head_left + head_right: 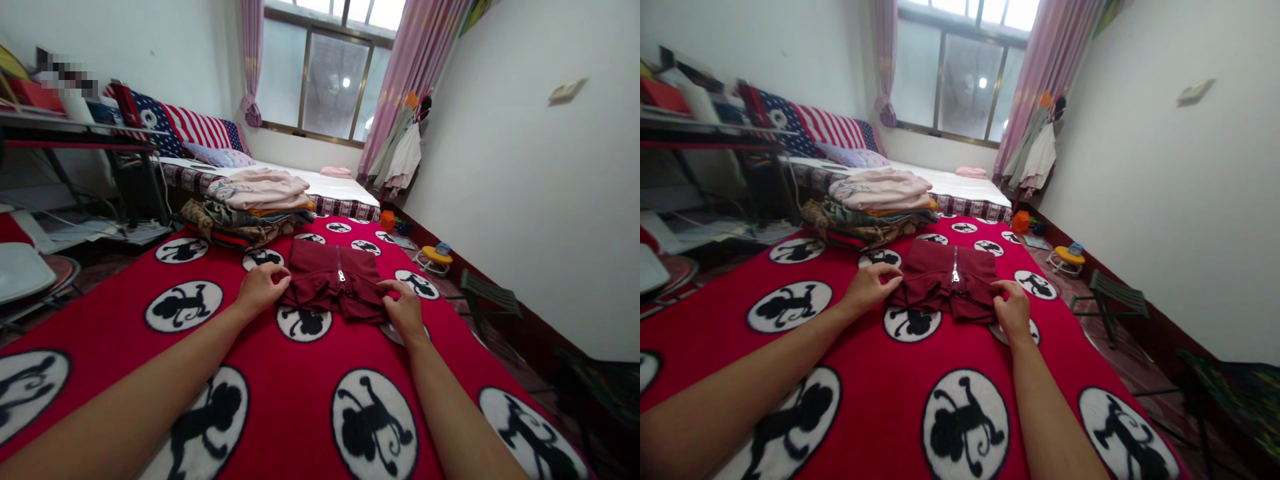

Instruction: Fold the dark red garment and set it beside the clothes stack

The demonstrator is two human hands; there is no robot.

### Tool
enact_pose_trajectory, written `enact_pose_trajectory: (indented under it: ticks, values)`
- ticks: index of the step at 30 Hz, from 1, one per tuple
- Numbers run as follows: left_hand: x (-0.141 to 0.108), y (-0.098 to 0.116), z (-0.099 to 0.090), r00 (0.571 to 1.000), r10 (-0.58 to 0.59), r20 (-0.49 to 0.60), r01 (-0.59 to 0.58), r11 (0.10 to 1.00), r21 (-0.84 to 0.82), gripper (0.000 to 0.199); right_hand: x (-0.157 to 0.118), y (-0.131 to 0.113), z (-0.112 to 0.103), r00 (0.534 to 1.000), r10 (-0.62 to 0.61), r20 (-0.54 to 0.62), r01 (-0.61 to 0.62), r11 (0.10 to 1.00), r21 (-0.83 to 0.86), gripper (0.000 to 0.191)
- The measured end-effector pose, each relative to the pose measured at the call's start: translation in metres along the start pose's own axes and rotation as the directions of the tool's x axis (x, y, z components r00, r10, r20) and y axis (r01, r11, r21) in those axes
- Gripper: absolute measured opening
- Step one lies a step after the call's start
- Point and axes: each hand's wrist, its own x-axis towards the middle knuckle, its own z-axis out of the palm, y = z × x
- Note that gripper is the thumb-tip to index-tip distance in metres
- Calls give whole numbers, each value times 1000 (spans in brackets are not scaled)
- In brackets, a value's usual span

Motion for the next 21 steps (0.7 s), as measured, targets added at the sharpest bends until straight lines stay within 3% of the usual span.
enact_pose_trajectory:
  ticks: [5,9,15,21]
  values:
    - [-2,7,0,973,231,17,-231,973,26,33,1,4,-3,998,-10,59,8,999,40,40]
    - [-3,9,3,929,355,108,-363,929,70,35,1,8,-3,991,-28,130,21,998,52,42]
    - [1,7,9,914,377,151,-374,926,-53,26,2,10,2,992,-50,117,49,999,16,31]
    - [4,5,3,967,253,-25,-254,957,-143,28,3,-11,-3,992,-124,18,117,971,210,17]
